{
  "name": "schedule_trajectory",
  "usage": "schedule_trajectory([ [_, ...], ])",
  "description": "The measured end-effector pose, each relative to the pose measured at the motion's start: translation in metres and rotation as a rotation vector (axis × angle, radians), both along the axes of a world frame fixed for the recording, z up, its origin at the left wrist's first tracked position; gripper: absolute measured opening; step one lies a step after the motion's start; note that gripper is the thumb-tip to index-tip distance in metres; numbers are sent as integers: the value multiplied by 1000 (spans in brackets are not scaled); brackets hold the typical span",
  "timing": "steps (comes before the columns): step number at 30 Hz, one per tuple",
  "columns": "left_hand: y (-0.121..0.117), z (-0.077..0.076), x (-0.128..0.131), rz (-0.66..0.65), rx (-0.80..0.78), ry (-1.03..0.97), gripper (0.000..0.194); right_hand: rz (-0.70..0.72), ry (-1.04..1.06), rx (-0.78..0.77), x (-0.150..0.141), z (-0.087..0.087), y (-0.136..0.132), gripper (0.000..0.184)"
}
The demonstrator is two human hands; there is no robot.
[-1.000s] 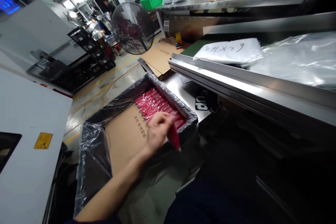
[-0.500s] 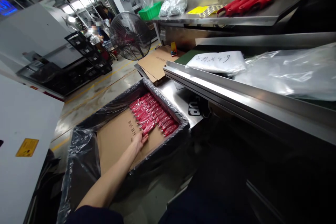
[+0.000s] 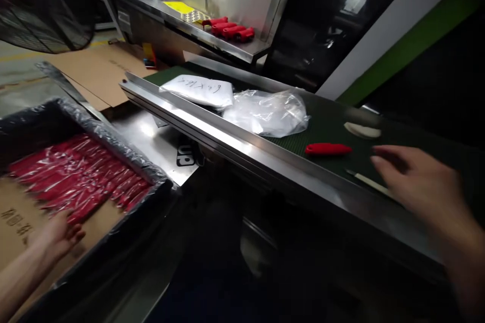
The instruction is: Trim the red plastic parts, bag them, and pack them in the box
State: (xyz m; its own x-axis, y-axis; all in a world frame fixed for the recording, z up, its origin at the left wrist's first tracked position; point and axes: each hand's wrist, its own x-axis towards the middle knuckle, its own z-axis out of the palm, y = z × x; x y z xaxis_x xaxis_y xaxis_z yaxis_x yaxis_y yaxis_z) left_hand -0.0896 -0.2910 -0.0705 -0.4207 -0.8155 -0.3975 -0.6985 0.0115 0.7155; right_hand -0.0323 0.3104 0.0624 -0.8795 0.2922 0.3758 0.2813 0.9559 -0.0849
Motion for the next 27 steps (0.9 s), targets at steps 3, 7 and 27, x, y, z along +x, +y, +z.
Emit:
schedule_trajectory([
  [3, 25, 18, -1, -80, 134, 137, 20, 136, -181, -91, -39, 4, 2, 37],
  [7, 70, 46, 5, -347, 127, 374, 18, 259, -235, -144, -56, 10, -5, 32],
  [27, 194, 94, 38, -1323, 527, 445, 22, 619, -117, -110, -87, 23, -128, 18],
])
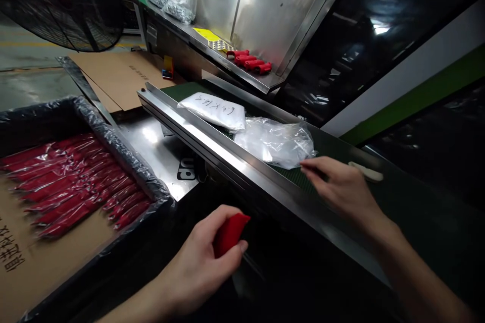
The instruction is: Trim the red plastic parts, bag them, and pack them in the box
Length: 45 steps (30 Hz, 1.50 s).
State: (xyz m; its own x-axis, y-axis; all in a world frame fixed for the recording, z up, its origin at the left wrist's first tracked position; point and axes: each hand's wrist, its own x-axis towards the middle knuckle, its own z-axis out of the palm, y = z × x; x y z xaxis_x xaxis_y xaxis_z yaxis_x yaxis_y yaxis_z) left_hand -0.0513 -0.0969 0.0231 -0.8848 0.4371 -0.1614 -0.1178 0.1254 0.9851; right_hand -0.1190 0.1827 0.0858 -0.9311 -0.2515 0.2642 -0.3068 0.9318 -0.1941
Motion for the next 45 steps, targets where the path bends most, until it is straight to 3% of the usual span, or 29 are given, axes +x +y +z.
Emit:
schedule_trajectory([
  [4, -5, -12, 17, -1, 16, -190, 23, -136, -112, 119, -71, -34, 26, 14],
  [7, -5, -14, 27, -28, -5, -210, 22, -191, -176, 173, -94, -51, 29, 16],
  [11, -7, -16, 29, -66, -20, -218, 21, -229, -180, 189, -96, -54, 29, 22],
  [19, 0, -15, 19, -137, 3, -209, 16, -227, -132, 67, -81, -38, 36, 18],
  [24, 17, -13, 14, -28, 162, -242, 19, -194, -110, -46, -45, -14, 18, 24],
  [30, 52, 7, -1, 175, 536, -313, 39, -63, -226, -270, 42, 0, -33, 22],
  [35, 59, 9, 10, 194, 542, -344, 31, -30, -428, -545, 101, -20, -51, 23],
  [39, 54, 4, 25, 90, 463, -437, 34, -54, -443, -575, 127, -40, -50, 22],
  [42, 54, 0, 32, 94, 415, -466, 34, -77, -434, -595, 139, -50, -49, 21],
  [45, 58, -5, 38, 98, 360, -435, 33, -196, -334, -608, 148, -57, -49, 19],
])
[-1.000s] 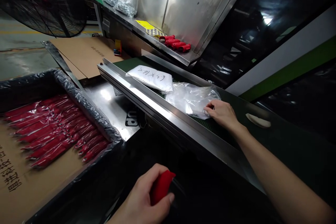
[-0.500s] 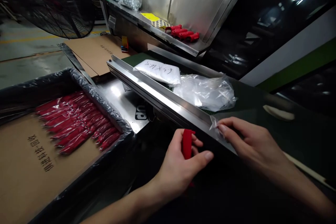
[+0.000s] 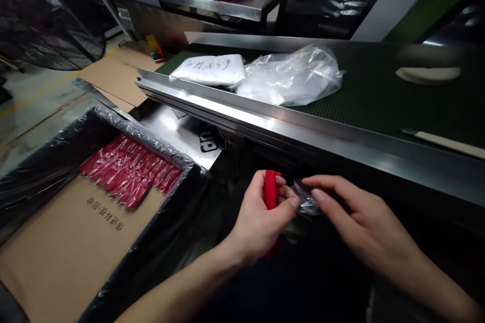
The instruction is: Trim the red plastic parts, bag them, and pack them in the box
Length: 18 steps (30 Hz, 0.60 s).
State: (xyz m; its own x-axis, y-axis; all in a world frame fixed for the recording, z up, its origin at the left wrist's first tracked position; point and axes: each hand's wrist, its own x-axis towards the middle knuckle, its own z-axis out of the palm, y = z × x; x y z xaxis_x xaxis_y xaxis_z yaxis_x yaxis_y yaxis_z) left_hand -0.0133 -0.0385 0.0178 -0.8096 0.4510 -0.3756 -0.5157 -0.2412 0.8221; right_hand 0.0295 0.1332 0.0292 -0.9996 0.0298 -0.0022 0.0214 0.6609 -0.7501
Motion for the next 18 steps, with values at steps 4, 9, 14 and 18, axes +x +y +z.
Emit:
schedule_trajectory([
  [4, 5, -8, 7, 2, -57, 10, 36, -67, -64, -64, 14, -5, -2, 21],
  [9, 6, -12, 10, -127, 8, -72, 41, 73, -281, -273, 25, -12, 1, 23],
  [14, 12, -17, 13, -144, -45, 88, 31, -131, -36, -409, 33, -21, 2, 22],
  [18, 22, -22, 17, -177, -252, 322, 26, -355, 298, -265, 42, -31, -4, 21],
])
